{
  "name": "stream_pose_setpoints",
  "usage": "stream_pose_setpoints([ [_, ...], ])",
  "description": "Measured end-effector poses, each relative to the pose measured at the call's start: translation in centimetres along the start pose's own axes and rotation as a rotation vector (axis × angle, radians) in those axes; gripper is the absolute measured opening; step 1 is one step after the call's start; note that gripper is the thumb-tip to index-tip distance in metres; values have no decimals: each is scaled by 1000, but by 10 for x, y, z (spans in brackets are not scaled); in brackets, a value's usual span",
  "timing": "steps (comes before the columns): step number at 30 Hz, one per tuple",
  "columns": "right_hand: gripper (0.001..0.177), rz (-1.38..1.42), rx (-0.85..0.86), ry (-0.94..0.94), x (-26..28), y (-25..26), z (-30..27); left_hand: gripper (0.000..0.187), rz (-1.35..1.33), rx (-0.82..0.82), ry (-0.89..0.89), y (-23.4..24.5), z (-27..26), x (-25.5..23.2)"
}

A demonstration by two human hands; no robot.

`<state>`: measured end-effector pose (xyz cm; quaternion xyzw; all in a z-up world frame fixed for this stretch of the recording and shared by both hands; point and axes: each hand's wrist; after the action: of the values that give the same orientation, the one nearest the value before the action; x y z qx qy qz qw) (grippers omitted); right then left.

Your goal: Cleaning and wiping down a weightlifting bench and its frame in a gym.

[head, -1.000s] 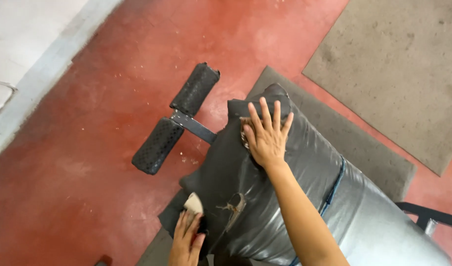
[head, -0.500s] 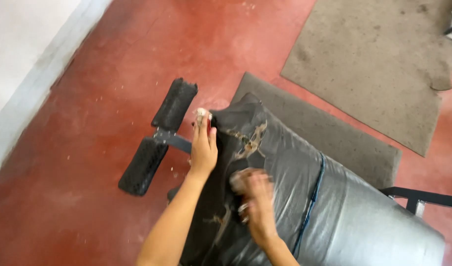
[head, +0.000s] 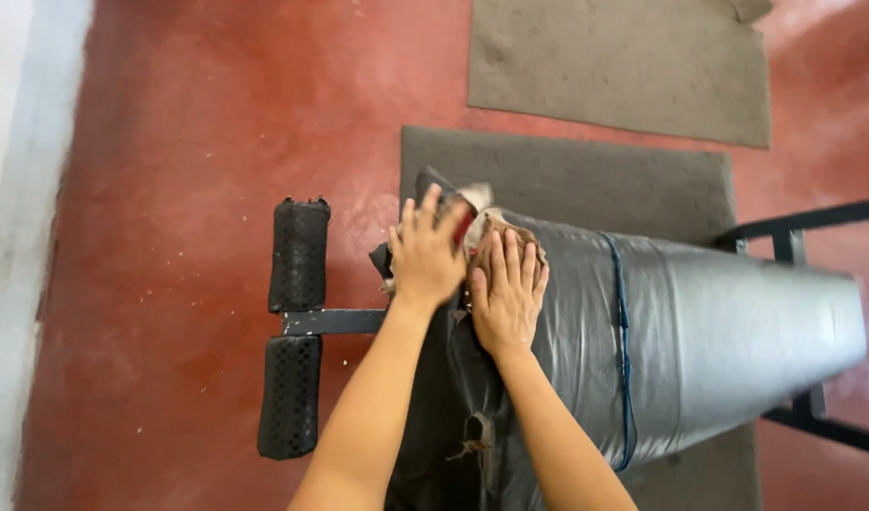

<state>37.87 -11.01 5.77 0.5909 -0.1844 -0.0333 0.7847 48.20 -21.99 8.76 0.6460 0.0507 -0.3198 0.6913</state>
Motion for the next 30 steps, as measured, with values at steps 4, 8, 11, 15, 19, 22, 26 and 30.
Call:
stream_pose_setpoints([
  [4, 66, 0, 38, -28, 10, 12, 3, 54, -323, 230, 363, -48, 50, 48],
  [8, 65, -6, -9, -27, 13, 13, 0, 73, -490, 446, 588, -48, 44, 66],
  [11, 63, -23, -45, 6, 15, 14, -2, 44, -357, -1, 55, 20, -27, 26],
  [15, 59, -38, -49, 31, 14, 18, -8, 39, -189, -14, -62, 33, -86, 17],
  [19, 57, -66, -85, 33, 16, 12, -4, 45, -7, -77, -98, 19, -37, 4],
  [22, 57, -68, -81, 26, 18, 16, -5, 47, -123, 42, 14, -12, 20, 17],
  [26, 56, -74, -88, 29, 19, 20, -2, 61, -667, 440, 422, -77, 71, 74],
  [30, 56, -73, -131, 38, 19, 17, -2, 61, -632, 352, 397, 17, 7, 39],
])
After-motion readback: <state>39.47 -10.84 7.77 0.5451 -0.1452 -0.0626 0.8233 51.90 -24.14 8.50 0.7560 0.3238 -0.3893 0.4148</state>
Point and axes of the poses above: each hand's wrist, its own z-axis towards the middle knuckle, its own y-axis out of the back of the hand, x = y × z, and after that the axes turned 5 degrees about y, right-handed
